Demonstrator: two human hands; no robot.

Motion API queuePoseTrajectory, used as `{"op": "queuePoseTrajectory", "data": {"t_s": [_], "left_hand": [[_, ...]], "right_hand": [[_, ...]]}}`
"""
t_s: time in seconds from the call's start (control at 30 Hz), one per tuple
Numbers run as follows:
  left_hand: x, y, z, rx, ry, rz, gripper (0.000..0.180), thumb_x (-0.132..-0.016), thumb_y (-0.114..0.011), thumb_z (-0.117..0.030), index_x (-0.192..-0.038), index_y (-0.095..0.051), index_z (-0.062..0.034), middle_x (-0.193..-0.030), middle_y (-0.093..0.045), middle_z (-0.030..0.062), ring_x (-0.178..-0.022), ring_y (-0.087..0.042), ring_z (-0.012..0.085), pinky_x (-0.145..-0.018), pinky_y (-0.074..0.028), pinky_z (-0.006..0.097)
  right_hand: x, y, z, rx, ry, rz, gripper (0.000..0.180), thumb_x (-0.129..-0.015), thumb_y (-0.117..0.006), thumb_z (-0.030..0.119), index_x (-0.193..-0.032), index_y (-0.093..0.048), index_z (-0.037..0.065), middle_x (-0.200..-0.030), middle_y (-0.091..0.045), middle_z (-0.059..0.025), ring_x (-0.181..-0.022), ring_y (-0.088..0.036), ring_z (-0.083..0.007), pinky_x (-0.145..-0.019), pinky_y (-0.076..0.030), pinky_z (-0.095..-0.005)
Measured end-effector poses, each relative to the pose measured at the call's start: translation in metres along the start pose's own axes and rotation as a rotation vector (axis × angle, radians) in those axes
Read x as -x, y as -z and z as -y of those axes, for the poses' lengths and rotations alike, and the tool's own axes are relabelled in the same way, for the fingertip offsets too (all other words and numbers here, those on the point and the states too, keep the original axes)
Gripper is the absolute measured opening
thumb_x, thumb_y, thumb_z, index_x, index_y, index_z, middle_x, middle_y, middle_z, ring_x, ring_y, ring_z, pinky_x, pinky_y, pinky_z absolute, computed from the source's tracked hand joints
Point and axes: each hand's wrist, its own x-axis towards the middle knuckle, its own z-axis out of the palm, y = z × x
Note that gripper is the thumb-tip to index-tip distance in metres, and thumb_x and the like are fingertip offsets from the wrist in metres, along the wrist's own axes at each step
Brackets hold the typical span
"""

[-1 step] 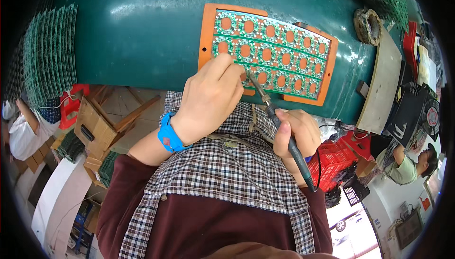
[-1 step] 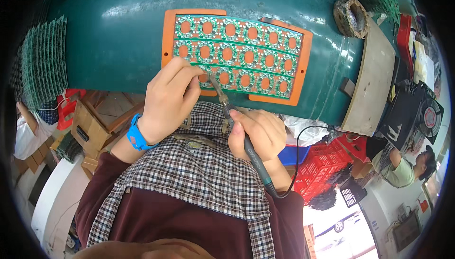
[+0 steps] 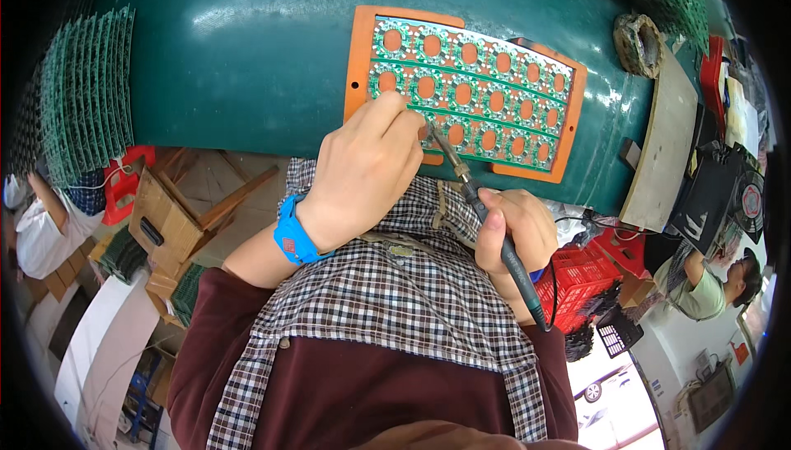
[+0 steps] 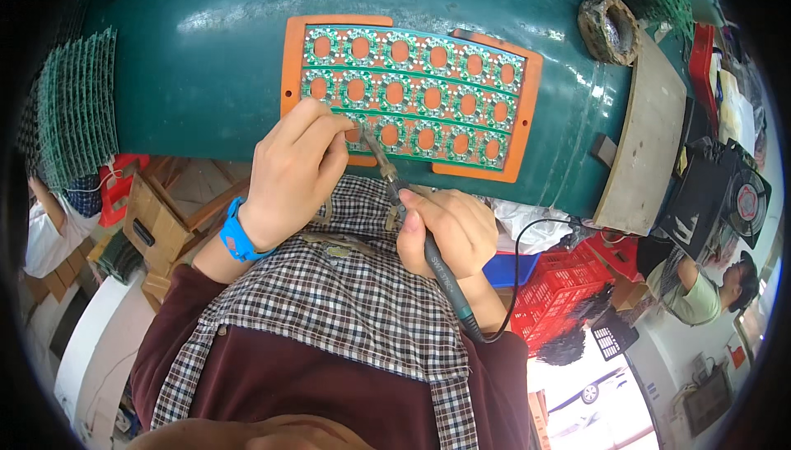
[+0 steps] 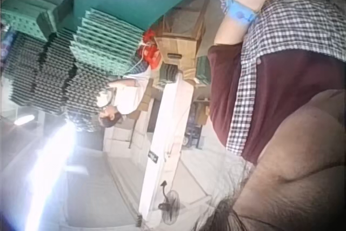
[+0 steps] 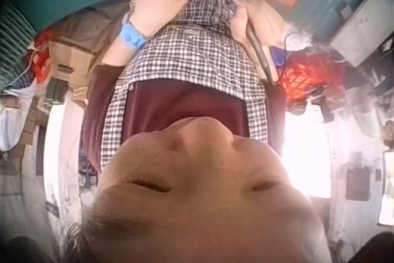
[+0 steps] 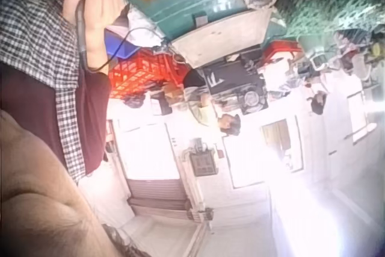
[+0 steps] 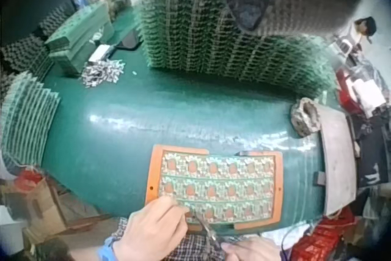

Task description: The person solders electronic components onto circuit board panels positioned in a fixture using a soldering iron, repeatedly removing finished panels, loading new panels, and pressing a metal plate over each new panel.

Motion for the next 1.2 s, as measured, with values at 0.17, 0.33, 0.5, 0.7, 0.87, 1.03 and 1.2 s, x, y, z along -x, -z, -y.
{"op": "queuePoseTrajectory", "data": {"t_s": [0.17,0.33,0.5,0.7,0.87,1.03,1.2], "left_hand": [[0.013,0.010,-0.003,-0.033,-0.021,0.023,0.016,-0.077,-0.063,0.005,-0.090,-0.060,-0.0022,-0.085,-0.056,0.0086,-0.069,-0.059,0.0247,-0.059,-0.048,0.033],[0.025,0.020,0.001,0.062,0.107,-0.027,0.016,-0.078,-0.064,0.003,-0.093,-0.060,-0.0020,-0.086,-0.056,0.0099,-0.067,-0.059,0.0242,-0.056,-0.048,0.032],[0.029,0.011,0.004,0.003,0.048,-0.086,0.014,-0.078,-0.066,0.003,-0.090,-0.061,-0.0021,-0.082,-0.057,0.0086,-0.069,-0.061,0.0232,-0.057,-0.049,0.031],[0.029,0.004,0.005,-0.050,-0.013,-0.134,0.011,-0.078,-0.067,-0.002,-0.087,-0.061,-0.0046,-0.084,-0.056,0.0047,-0.070,-0.062,0.0213,-0.055,-0.051,0.031],[0.031,0.013,0.003,-0.133,-0.064,-0.040,0.007,-0.079,-0.065,-0.003,-0.085,-0.063,-0.0046,-0.082,-0.055,0.0049,-0.068,-0.061,0.0209,-0.055,-0.050,0.031],[0.036,0.021,0.004,0.009,0.062,-0.074,0.012,-0.078,-0.068,0.001,-0.089,-0.065,-0.0025,-0.080,-0.056,0.0056,-0.068,-0.062,0.0188,-0.055,-0.049,0.028],[0.038,0.024,0.009,0.034,0.043,-0.120,0.009,-0.080,-0.066,0.001,-0.088,-0.065,-0.0025,-0.081,-0.058,0.0056,-0.066,-0.061,0.0180,-0.055,-0.049,0.027]], "right_hand": [[0.010,-0.001,0.016,0.013,0.007,-0.041,0.009,-0.076,-0.060,0.005,-0.079,-0.065,-0.001,-0.067,-0.063,-0.0098,-0.051,-0.059,-0.0205,-0.047,-0.047,-0.0283],[0.013,0.004,0.021,-0.057,0.027,-0.081,0.011,-0.077,-0.060,0.006,-0.080,-0.065,-0.003,-0.064,-0.062,-0.0105,-0.050,-0.059,-0.0205,-0.047,-0.048,-0.0301],[0.011,-0.004,0.019,-0.050,-0.017,-0.010,0.011,-0.078,-0.060,0.006,-0.081,-0.065,-0.003,-0.065,-0.063,-0.0109,-0.052,-0.060,-0.0212,-0.047,-0.048,-0.0297],[0.012,-0.010,0.017,-0.034,-0.022,-0.008,0.010,-0.079,-0.061,0.007,-0.081,-0.065,-0.002,-0.066,-0.063,-0.0105,-0.053,-0.062,-0.0211,-0.048,-0.049,-0.0287],[0.017,-0.010,0.021,-0.029,-0.009,-0.003,0.010,-0.078,-0.060,0.006,-0.081,-0.065,-0.002,-0.065,-0.063,-0.0105,-0.052,-0.061,-0.0212,-0.048,-0.048,-0.0293],[0.021,-0.003,0.024,0.025,0.044,-0.117,0.010,-0.078,-0.059,0.006,-0.080,-0.063,-0.003,-0.061,-0.061,-0.0106,-0.049,-0.058,-0.0221,-0.046,-0.046,-0.0306],[0.025,-0.011,0.026,0.075,0.059,-0.098,0.008,-0.078,-0.059,0.005,-0.078,-0.063,-0.002,-0.061,-0.060,-0.0105,-0.050,-0.059,-0.0222,-0.045,-0.046,-0.0301]]}}
